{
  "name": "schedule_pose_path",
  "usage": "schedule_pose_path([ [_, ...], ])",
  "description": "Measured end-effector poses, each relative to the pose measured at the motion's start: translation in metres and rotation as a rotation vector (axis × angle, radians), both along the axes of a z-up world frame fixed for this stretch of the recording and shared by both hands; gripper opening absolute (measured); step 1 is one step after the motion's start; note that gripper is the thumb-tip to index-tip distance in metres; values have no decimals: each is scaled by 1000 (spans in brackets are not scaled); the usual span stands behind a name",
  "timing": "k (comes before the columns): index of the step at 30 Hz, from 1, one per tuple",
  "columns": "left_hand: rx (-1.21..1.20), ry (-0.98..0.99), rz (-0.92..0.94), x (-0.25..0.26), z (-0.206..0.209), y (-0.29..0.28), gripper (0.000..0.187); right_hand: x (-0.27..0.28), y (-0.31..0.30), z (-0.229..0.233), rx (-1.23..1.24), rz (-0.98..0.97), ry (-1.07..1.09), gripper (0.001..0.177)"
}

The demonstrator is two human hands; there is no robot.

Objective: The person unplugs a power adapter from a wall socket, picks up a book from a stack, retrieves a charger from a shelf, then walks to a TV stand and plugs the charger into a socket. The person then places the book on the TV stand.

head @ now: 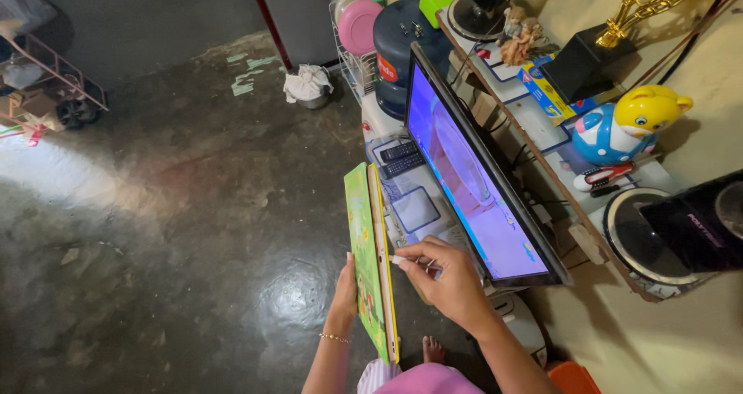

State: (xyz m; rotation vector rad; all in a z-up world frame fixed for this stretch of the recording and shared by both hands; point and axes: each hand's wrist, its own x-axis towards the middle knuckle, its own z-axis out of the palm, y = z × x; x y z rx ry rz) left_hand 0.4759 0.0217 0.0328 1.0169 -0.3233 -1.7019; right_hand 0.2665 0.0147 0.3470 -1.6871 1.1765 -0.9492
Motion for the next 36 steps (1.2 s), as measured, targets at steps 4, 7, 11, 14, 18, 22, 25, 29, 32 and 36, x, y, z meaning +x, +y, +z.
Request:
schedule_pose_path([
  [4, 2, -50, 4, 4, 10, 1, 67, 6, 1, 8, -25, -16, 94, 13],
  [7, -16, -42, 1, 6, 18, 1, 67, 10, 0, 12, -14, -30, 161, 14],
  [11, -6, -57, -8, 9, 22, 3, 68, 13, -1, 14, -162, -17, 227, 12],
  [14, -13, -75, -15, 13, 22, 5, 67, 16, -1, 13, -159, -21, 294, 10],
  [18, -47, -81, -5, 18, 21, 7, 65, 17, -3, 10, -104, -17, 368, 10],
  [22, -20, -168, -14, 27, 20, 8, 61, 13, -10, 5, -7, 19, 528, 12],
  [25, -42, -224, 4, 33, 15, 8, 59, 8, -15, 1, -14, 27, 527, 13],
  [29, -74, -299, 34, 42, 5, 7, 55, 4, -21, -4, -4, 21, 477, 11],
  [32, -102, -295, 41, 50, 0, 5, 50, 3, -25, -6, 45, 8, 419, 15],
  [36, -84, -320, 50, 51, 1, 7, 48, 4, -27, -4, 64, 17, 457, 14],
])
